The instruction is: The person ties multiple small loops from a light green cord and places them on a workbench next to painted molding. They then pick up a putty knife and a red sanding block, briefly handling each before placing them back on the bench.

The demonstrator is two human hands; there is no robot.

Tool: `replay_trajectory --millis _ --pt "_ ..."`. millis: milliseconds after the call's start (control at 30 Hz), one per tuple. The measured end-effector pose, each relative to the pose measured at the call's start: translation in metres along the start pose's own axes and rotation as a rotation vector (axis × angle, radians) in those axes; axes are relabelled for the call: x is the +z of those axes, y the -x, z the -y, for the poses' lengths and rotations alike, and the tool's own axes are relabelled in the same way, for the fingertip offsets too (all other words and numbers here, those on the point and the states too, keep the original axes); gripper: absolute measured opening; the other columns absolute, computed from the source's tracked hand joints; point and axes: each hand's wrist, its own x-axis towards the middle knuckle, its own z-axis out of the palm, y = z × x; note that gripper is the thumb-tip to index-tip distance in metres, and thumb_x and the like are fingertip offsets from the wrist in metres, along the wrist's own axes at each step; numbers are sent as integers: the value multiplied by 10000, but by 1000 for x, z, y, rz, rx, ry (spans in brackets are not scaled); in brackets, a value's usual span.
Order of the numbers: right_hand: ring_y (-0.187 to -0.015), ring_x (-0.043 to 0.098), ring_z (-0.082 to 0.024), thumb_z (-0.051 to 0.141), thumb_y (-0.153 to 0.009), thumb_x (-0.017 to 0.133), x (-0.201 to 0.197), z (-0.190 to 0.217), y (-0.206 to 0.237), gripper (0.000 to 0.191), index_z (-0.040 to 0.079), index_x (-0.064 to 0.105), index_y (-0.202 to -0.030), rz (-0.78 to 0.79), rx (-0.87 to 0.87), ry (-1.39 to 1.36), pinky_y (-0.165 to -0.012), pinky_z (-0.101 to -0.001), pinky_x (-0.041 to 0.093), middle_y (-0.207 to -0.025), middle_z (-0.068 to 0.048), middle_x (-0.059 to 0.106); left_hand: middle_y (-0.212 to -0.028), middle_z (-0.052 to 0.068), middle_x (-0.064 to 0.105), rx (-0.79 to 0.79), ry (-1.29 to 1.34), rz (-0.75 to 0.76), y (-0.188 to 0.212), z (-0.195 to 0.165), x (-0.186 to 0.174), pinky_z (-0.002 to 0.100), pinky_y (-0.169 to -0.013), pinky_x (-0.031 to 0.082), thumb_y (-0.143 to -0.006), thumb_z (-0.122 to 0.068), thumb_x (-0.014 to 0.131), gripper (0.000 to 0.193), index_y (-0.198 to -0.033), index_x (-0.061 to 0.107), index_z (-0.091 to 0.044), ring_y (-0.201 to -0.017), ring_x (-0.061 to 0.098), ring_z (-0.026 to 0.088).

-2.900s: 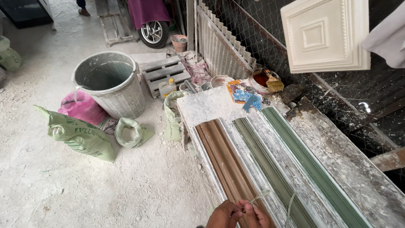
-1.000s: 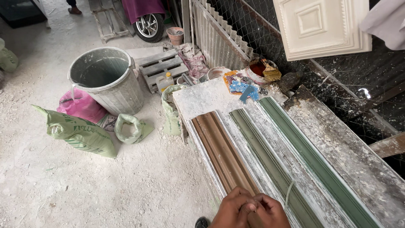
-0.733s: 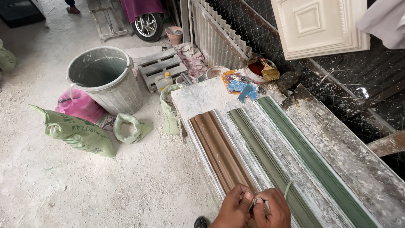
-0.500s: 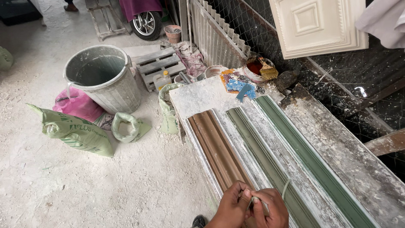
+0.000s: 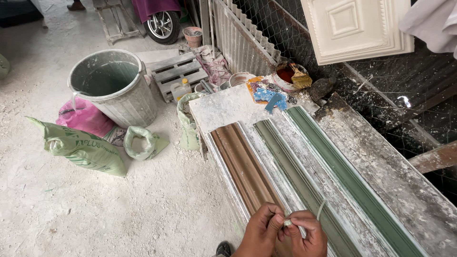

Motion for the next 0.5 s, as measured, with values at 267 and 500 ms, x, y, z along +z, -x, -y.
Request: replay_trajectory --millis 267,500 --pt "-886 696 -158 -21 -885 730 9 15 -8 142 29 643 -985 -103 4 135 -805 -287 588 -912 -104 691 -1066 95 569 179 -285 -80 8 -7 7 249 -721 599 -1065 -165 570 206 -1101 647 23 -846 653 125" --pt "-841 702 -125 -23 -878 723 -3 15 -7 87 -7 718 -963 96 311 45 -764 -267 575 -853 -83 721 -1014 115 575 170 -480 -123 19 -11 -8 286 -680 537 -1009 -108 679 159 -1059 721 37 -829 618 160"
